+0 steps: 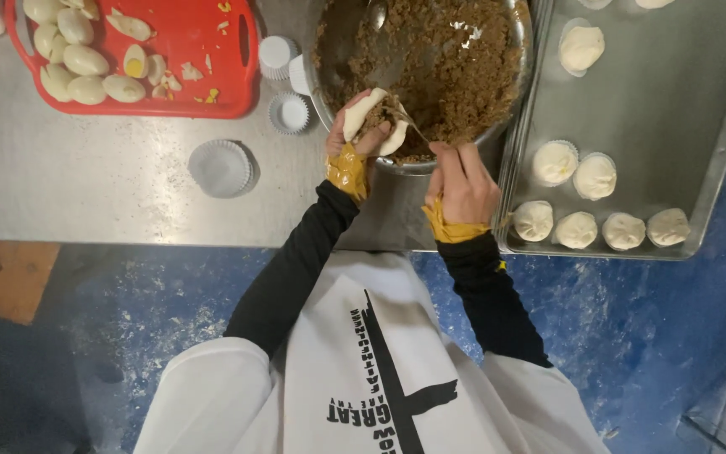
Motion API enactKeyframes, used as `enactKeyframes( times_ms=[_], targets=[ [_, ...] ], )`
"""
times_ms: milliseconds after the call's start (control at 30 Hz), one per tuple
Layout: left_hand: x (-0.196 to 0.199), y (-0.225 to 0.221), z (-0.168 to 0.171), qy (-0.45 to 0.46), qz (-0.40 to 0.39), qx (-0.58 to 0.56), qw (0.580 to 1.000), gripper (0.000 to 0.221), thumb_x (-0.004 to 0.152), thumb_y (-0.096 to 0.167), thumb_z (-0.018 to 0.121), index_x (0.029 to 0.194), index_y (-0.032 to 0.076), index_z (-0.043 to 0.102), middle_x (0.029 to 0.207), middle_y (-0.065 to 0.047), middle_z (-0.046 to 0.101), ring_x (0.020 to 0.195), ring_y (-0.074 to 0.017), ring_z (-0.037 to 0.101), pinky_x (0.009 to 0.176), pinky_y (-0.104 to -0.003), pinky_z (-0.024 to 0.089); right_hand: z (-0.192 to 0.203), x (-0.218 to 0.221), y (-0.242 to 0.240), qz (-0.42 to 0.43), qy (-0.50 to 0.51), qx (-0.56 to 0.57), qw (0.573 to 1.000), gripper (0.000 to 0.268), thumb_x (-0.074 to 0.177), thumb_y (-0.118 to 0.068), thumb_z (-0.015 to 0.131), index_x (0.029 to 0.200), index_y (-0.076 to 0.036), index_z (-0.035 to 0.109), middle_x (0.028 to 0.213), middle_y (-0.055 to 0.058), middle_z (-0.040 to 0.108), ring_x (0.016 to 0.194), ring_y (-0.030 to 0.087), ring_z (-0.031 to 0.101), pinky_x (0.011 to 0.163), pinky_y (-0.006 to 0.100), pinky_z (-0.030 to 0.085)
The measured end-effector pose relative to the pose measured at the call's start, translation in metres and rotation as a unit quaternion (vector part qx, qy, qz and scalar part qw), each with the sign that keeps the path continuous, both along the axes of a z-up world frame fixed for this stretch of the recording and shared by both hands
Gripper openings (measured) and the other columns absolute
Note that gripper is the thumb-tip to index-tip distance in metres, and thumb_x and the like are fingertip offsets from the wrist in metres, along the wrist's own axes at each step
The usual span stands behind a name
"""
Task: Preparing filled dough buns by adding meat filling and boiled egg pieces, then sealing and placing them in liners.
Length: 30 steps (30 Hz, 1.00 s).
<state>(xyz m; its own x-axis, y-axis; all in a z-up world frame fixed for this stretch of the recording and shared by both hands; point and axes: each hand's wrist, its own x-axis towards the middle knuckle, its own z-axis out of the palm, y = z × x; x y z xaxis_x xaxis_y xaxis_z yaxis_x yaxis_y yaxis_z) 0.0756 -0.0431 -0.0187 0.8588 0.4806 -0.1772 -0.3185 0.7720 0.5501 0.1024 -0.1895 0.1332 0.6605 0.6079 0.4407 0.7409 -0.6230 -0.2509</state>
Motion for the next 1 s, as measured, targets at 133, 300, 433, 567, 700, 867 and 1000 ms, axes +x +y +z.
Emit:
enactKeyframes(
  times_ms=[133,300,433,567,700,867,1000],
  targets=[
    [0.000,0.001,-0.002,-0.004,0.006,-0.011,1.000,0.056,0.090,-0.007,0.075,0.142,0.004,0.056,0.134,-0.010,0.064,0.122,-0.0215,0.064,0.107,-0.038,0.056,0.000,0.011,-0.002,-0.031,0.111,0.030,0.993,0.023,0.089,0.003,0.069,0.111,-0.001,0.071,0.093,0.008,0.060,0.061,0.018,0.064,0.056,0.033,0.049],
    [-0.005,0.002,0.002,0.013,-0.003,0.004,1.000,0.054,0.092,-0.006,0.074,0.142,0.004,0.056,0.133,-0.008,0.064,0.121,-0.0193,0.064,0.106,-0.035,0.056,0.009,0.009,-0.004,-0.020,0.052,0.036,0.998,0.021,0.088,0.000,0.068,0.107,-0.006,0.071,0.099,0.007,0.062,0.072,0.022,0.066,0.063,0.035,0.051],
    [-0.008,0.004,-0.003,0.015,-0.020,-0.010,1.000,0.054,0.093,-0.006,0.073,0.143,0.004,0.055,0.131,-0.010,0.065,0.119,-0.0209,0.065,0.105,-0.036,0.057,-0.048,0.032,-0.024,-0.012,0.011,-0.002,1.000,0.017,0.094,-0.004,0.072,0.111,-0.007,0.072,0.096,0.006,0.060,0.067,0.020,0.063,0.058,0.033,0.050],
    [-0.018,0.010,-0.001,0.014,-0.034,-0.014,0.999,0.053,0.093,-0.006,0.072,0.143,0.004,0.055,0.133,-0.010,0.065,0.121,-0.0205,0.065,0.105,-0.035,0.056,-0.080,0.063,-0.040,-0.099,0.091,-0.020,0.991,0.019,0.094,-0.004,0.066,0.111,-0.008,0.072,0.100,0.008,0.060,0.077,0.024,0.063,0.064,0.037,0.051],
    [-0.036,0.012,0.010,0.014,-0.074,-0.009,0.997,0.051,0.096,-0.006,0.069,0.145,0.003,0.056,0.132,-0.010,0.065,0.120,-0.0206,0.065,0.104,-0.034,0.056,-0.115,0.087,-0.050,-0.105,0.012,-0.175,0.979,0.022,0.079,-0.013,0.071,0.101,-0.016,0.074,0.101,0.006,0.063,0.104,0.032,0.057,0.082,0.045,0.044],
    [-0.050,0.010,0.018,0.026,-0.098,0.049,0.994,0.051,0.097,-0.003,0.071,0.145,0.003,0.056,0.134,-0.009,0.065,0.123,-0.0187,0.064,0.106,-0.033,0.055,-0.133,0.093,-0.057,-0.118,-0.032,-0.175,0.977,0.017,0.080,-0.020,0.077,0.097,-0.019,0.074,0.106,0.004,0.065,0.109,0.030,0.052,0.090,0.048,0.038],
    [-0.056,0.013,0.034,0.022,-0.135,0.067,0.988,0.054,0.095,-0.002,0.074,0.144,0.004,0.055,0.136,-0.008,0.064,0.124,-0.0188,0.063,0.108,-0.034,0.054,-0.080,0.068,-0.041,-0.034,0.107,0.002,0.994,0.021,0.099,-0.017,0.075,0.119,-0.009,0.074,0.117,0.007,0.067,0.106,0.031,0.057,0.092,0.042,0.048]
  ],
)
